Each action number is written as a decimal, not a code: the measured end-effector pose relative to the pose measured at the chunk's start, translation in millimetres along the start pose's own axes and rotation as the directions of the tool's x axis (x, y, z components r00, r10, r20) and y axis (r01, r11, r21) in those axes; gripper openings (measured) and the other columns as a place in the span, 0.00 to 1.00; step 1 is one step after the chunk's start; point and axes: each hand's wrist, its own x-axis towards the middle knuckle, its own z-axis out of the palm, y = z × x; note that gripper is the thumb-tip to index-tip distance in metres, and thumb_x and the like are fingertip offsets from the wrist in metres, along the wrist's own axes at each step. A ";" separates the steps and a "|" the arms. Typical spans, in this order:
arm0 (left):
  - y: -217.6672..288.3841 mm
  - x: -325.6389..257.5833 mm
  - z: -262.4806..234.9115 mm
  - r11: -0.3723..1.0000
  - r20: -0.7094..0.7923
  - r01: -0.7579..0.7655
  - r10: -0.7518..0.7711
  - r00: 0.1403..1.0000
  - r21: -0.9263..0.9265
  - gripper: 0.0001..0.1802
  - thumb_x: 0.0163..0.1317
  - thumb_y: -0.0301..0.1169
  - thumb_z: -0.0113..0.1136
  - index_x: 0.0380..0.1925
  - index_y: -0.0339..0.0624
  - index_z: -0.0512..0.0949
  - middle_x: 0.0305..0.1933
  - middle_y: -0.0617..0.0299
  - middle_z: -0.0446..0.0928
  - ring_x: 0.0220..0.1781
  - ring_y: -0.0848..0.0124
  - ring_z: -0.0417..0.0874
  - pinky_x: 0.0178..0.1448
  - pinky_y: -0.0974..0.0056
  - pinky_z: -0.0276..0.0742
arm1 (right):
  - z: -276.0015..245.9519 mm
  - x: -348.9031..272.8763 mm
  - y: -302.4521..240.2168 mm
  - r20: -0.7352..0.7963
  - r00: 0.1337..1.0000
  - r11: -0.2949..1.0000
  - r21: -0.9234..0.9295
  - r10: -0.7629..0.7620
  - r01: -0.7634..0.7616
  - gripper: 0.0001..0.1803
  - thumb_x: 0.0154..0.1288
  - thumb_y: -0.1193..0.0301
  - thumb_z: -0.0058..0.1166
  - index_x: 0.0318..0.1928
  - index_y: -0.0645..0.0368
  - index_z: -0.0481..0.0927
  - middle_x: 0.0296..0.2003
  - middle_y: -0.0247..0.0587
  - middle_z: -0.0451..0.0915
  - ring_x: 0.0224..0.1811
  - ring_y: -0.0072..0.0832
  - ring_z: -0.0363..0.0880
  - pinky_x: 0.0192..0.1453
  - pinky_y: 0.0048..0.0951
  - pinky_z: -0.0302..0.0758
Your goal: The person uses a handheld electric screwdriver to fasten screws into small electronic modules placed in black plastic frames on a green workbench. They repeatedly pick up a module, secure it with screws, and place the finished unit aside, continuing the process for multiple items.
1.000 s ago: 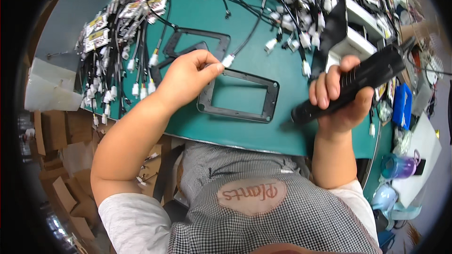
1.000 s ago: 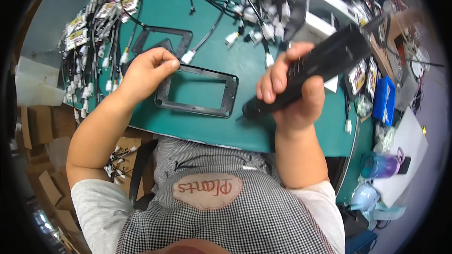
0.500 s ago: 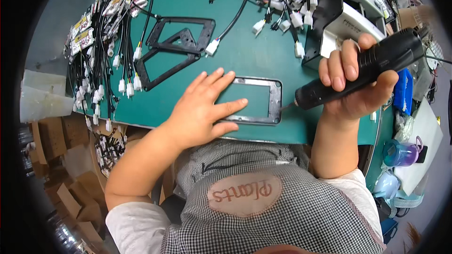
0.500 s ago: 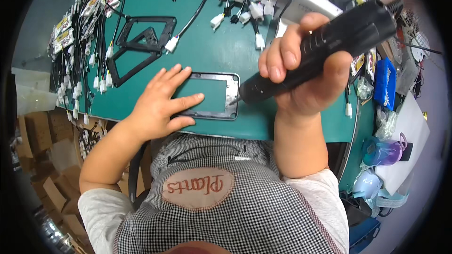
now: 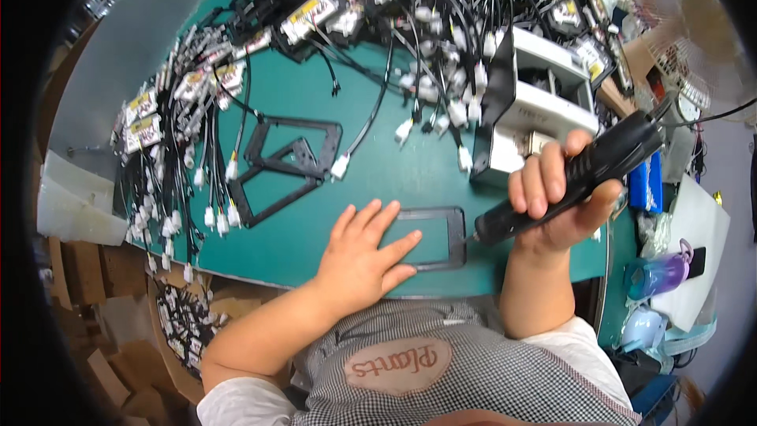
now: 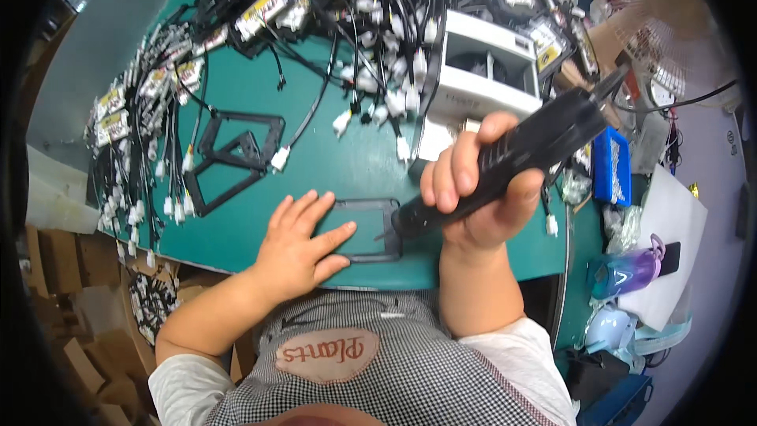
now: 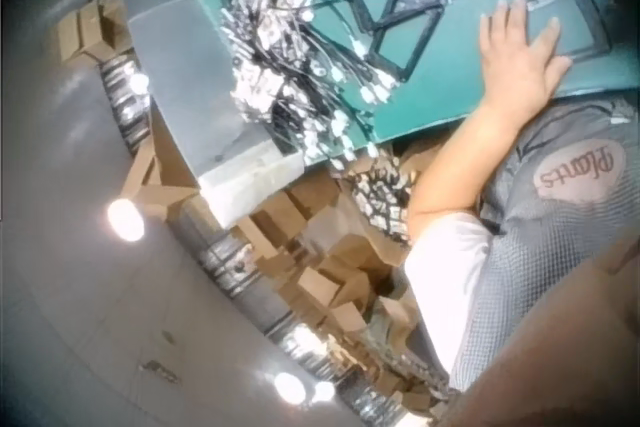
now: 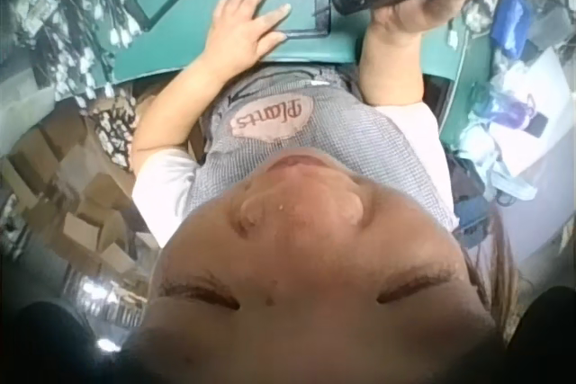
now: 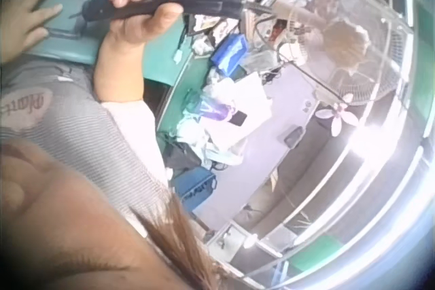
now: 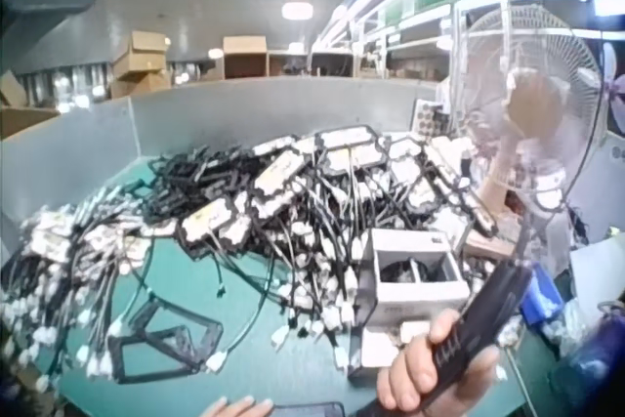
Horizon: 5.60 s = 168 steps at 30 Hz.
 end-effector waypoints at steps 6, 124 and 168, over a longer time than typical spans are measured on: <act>-6.3 4.4 6.7 0.999 -0.030 -0.047 0.046 0.998 -0.023 0.27 0.55 0.51 0.64 0.54 0.58 0.79 0.65 0.50 0.67 0.67 0.48 0.66 0.69 0.40 0.57 | 3.8 -2.5 -0.9 -0.037 0.999 1.000 -0.007 -0.021 0.021 0.29 0.62 0.49 0.59 0.49 0.58 0.65 0.23 0.35 0.71 0.20 0.28 0.75 0.29 0.33 0.77; -22.3 2.2 -3.9 0.983 -0.026 0.034 -0.039 0.999 -0.179 0.33 0.41 0.48 0.74 0.50 0.51 0.80 0.64 0.54 0.69 0.67 0.50 0.67 0.70 0.42 0.58 | -3.3 -2.0 14.3 -0.110 0.991 0.975 -0.198 0.077 -0.097 0.31 0.57 0.50 0.64 0.49 0.58 0.66 0.24 0.37 0.72 0.21 0.28 0.74 0.28 0.32 0.74; -64.4 -4.3 -46.8 0.973 -0.432 0.227 -0.221 0.874 -0.039 0.18 0.54 0.27 0.65 0.48 0.40 0.80 0.51 0.54 0.79 0.53 0.58 0.78 0.59 0.58 0.71 | -0.6 0.9 4.2 0.188 0.975 0.980 -0.178 0.116 -0.083 0.40 0.51 0.47 0.69 0.54 0.58 0.66 0.27 0.30 0.74 0.23 0.22 0.75 0.30 0.25 0.72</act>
